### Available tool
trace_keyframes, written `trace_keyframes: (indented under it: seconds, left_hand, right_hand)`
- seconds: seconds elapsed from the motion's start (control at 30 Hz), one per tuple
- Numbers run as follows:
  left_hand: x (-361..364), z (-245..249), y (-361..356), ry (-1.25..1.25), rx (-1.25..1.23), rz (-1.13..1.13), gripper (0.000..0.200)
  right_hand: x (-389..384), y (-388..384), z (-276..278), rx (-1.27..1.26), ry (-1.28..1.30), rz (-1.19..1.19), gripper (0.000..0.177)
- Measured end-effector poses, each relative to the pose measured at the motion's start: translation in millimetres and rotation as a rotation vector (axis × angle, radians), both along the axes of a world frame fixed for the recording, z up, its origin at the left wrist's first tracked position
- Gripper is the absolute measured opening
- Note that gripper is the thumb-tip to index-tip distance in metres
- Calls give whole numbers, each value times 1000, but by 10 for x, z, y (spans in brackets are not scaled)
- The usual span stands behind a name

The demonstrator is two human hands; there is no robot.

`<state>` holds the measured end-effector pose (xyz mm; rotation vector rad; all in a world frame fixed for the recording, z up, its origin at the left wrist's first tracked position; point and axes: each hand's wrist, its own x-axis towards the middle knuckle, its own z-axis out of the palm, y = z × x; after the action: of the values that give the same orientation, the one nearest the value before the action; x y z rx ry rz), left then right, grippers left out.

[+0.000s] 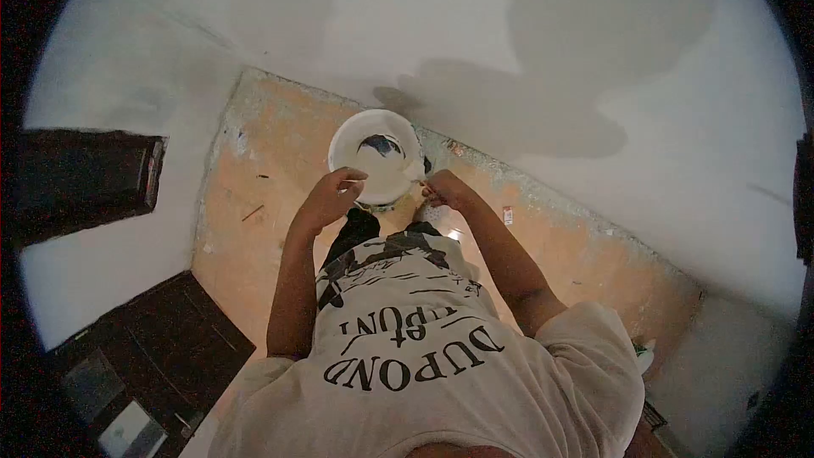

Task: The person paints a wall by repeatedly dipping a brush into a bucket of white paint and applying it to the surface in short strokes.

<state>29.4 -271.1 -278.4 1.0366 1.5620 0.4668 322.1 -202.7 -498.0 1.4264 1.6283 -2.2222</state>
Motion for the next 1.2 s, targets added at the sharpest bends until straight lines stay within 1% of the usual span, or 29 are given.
trace_keyframes:
  seconds: [0.03, 0.07, 0.1, 0.13, 0.2, 0.23, 0.27, 0.33, 0.37, 0.4, 0.43, 0.47, 0.5, 0.6, 0.63, 0.67, 0.7, 0.73, 0.77, 0.83, 0.9, 0.97, 1.0, 1.03, 1.07, 1.1, 1.13, 1.17, 1.2]
  left_hand:
    - [25, -40, -7, -11, -11, -26, 29]
    - [36, -66, -12, -21, -21, -51, 29]
    - [59, -57, -9, 20, 13, -84, 29]
    - [87, -56, 3, 19, 10, -84, 29]
    - [156, -80, 0, -1, -31, -45, 28]
    - [167, -186, -42, -30, 50, -71, 29]
    - [210, -208, -36, -31, 52, -76, 29]
    - [350, -244, -27, -105, 134, -24, 30]
    - [413, -260, -24, -210, 161, 9, 33]
    - [463, -238, -3, -211, 163, 4, 33]
    - [507, -189, 34, -220, 132, -47, 34]
    - [526, -136, 83, -228, 102, -98, 36]
    - [525, -57, 87, -233, 83, -144, 38]
    - [548, 126, 120, -174, 7, -137, 35]
    - [540, 150, 138, -173, -5, -132, 35]
    - [524, 172, 158, -187, -7, -128, 35]
    - [510, 198, 183, -200, -10, -124, 36]
    - [503, 233, 213, -199, -21, -119, 36]
    - [496, 266, 239, -193, -42, -111, 36]
    - [483, 322, 258, -186, -74, -98, 35]
    - [472, 336, 249, -201, -84, -107, 42]
    - [471, 326, 235, -204, -89, -106, 42]
    - [474, 324, 221, -206, -90, -107, 42]
    - [478, 331, 206, -206, -93, -106, 42]
    - [474, 348, 197, -195, -91, -101, 41]
    - [470, 359, 189, -184, -89, -96, 41]
    - [467, 362, 177, -181, -92, -95, 41]
    - [463, 364, 164, -174, -91, -93, 41]
    - [458, 357, 146, -169, -91, -89, 41]
  right_hand:
    - [-59, 19, 37, -301, 85, -247, 17]
    - [-123, 17, 85, -602, 170, -494, 23]
    - [-162, 7, 45, -656, 210, -588, 19]
    - [-191, 17, -29, -659, 208, -588, 19]
    - [-226, 79, -252, -909, 219, -855, 16]
    - [-206, 86, -558, -1033, 193, -922, 16]
    - [-192, 91, -620, -1031, 196, -926, 16]
    - [-178, 102, -616, -888, 197, -968, 15]
    - [-185, 200, -619, -920, 40, -969, 11]
    - [-145, 216, -916, -918, 43, -973, 11]
    - [-73, 190, -1449, -856, 151, -1031, 10]
    - [-23, 210, -1742, -791, 260, -1086, 9]
    - [13, 199, -1721, -803, 254, -1085, 9]
    - [231, 277, -1552, -723, 122, -996, 13]
    - [292, 285, -1609, -698, 87, -983, 11]
    - [331, 305, -1671, -630, 62, -923, 11]
    - [369, 308, -1837, -448, -10, -742, 11]
    - [368, 288, -2196, 99, -292, -94, 12]
    - [335, 257, -2602, 699, -582, 472, 14]
    - [291, 286, -2680, 39, -368, -219, 14]
    - [376, 265, -2771, -627, -113, -884, 14]
    - [681, 298, -2797, 299, 202, -442, 7]
    - [596, 403, -2343, 479, -223, 8, 5]
    - [552, 470, -1825, 701, -467, 468, 6]
    - [518, 545, -1468, 828, -545, 716, 8]
    - [475, 612, -1226, 892, -581, 863, 10]
    - [411, 697, -989, 923, -606, 939, 13]
    - [291, 806, -809, 754, -673, 1062, 21]
    - [248, 797, -788, 753, -668, 1064, 21]
